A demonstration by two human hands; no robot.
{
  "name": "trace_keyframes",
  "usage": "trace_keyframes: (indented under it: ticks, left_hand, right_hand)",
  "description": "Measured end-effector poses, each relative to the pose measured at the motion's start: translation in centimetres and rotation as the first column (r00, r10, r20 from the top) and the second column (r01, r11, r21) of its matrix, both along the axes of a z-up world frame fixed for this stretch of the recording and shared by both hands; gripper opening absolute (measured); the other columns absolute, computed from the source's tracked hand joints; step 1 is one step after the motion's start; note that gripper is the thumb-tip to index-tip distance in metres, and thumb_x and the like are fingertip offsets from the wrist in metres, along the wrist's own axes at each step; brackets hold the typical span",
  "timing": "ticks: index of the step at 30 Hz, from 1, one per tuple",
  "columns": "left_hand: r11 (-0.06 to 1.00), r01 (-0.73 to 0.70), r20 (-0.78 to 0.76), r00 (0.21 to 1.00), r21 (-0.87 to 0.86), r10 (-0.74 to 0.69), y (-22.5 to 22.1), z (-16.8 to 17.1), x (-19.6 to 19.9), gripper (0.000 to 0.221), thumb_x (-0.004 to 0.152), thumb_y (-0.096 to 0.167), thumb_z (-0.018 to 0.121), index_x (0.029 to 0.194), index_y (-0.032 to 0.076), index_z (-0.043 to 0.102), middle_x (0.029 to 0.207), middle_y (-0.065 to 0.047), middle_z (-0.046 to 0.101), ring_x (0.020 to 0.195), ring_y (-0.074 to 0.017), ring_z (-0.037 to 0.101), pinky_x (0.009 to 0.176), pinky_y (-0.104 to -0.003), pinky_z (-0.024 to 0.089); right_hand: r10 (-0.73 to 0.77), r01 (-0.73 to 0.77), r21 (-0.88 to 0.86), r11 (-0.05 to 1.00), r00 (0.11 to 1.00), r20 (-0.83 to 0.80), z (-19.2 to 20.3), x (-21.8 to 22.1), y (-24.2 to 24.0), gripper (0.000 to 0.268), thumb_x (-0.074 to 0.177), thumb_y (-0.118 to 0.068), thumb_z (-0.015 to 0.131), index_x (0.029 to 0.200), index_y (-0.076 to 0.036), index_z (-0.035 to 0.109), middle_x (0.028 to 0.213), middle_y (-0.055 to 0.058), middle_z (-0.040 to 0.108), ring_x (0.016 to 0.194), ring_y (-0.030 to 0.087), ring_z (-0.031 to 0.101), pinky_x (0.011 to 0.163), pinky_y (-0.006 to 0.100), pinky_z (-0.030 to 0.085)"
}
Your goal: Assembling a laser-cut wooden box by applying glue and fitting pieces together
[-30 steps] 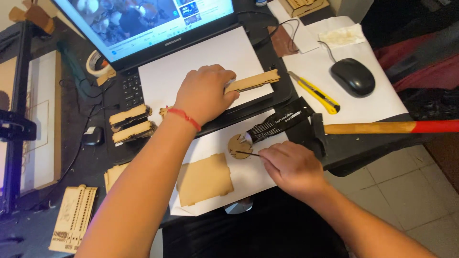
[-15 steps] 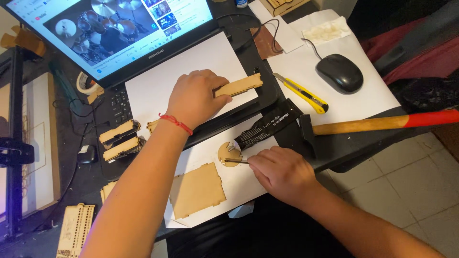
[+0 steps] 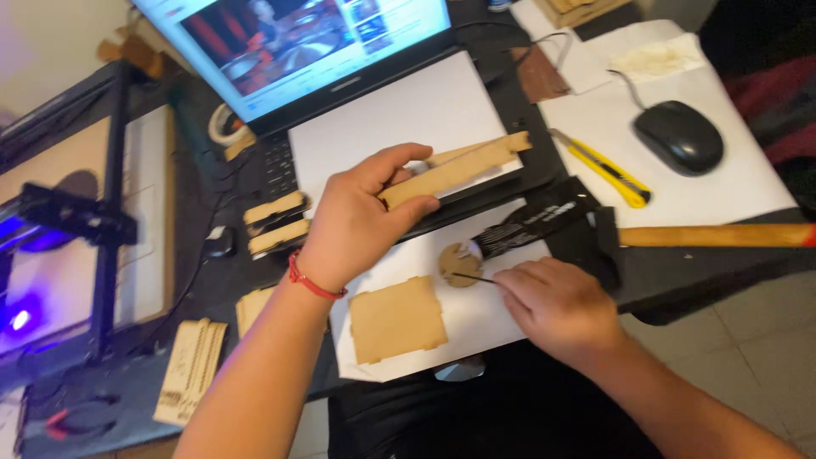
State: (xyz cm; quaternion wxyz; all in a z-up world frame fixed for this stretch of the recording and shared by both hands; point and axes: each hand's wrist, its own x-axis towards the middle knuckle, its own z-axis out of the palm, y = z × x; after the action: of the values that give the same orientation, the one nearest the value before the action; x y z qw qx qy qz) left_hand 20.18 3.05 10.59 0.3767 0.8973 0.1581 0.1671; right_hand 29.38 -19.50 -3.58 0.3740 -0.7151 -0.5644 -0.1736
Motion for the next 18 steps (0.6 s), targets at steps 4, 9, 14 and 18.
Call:
trace_keyframes:
  ticks: [4, 9, 14, 18]
  left_hand:
    - [0.961, 0.004, 0.094, 0.995, -0.277, 0.023, -0.3, 1.6, -4.0, 0.047, 0.078, 0.009, 0.082, 0.122, 0.018, 0.067, 0.083, -0.001, 0.071, 0.073, -0.0086, 0.060, 0.065, -0.021, 0.053]
    - [0.983, -0.005, 0.207, 0.977, -0.186, 0.044, -1.0, 1.4, -7.2, 0.041, 0.079, 0.006, 0.083, 0.112, 0.016, 0.062, 0.077, 0.004, 0.067, 0.064, -0.0058, 0.056, 0.061, -0.021, 0.048]
    - [0.988, -0.024, 0.310, 0.948, -0.155, 0.072, -1.2, 1.5, -9.7, 0.039, 0.082, 0.008, 0.084, 0.109, 0.016, 0.058, 0.081, 0.004, 0.064, 0.069, -0.0040, 0.057, 0.068, -0.021, 0.049]
    - [0.999, -0.022, 0.390, 0.921, 0.039, 0.005, -0.2, 0.6, -11.2, 0.025, 0.082, 0.012, 0.083, 0.102, 0.012, 0.068, 0.100, -0.001, 0.070, 0.090, -0.0125, 0.065, 0.083, -0.026, 0.051]
  right_hand:
    - [-0.025, 0.023, -0.047, 0.999, 0.999, -0.038, -0.2, -0.1, -0.3, 0.007, 0.086, -0.019, 0.069, 0.092, -0.019, 0.073, 0.080, 0.002, 0.069, 0.074, 0.024, 0.069, 0.064, 0.036, 0.055]
    - [-0.114, 0.080, -0.272, 0.959, 0.987, -0.112, -0.1, -0.4, -0.8, 0.016, 0.087, -0.027, 0.064, 0.100, -0.022, 0.072, 0.092, -0.001, 0.071, 0.088, 0.023, 0.069, 0.075, 0.038, 0.055]
    - [-0.105, 0.091, -0.284, 0.954, 0.994, -0.033, 1.0, -1.2, -0.7, 0.019, 0.087, -0.016, 0.062, 0.103, -0.018, 0.071, 0.099, -0.004, 0.073, 0.090, 0.022, 0.068, 0.081, 0.035, 0.054]
    - [-0.095, 0.082, -0.282, 0.956, 0.995, -0.031, 1.2, -1.3, -0.2, 0.014, 0.091, -0.017, 0.062, 0.102, -0.016, 0.072, 0.096, 0.000, 0.073, 0.086, 0.024, 0.067, 0.080, 0.037, 0.052]
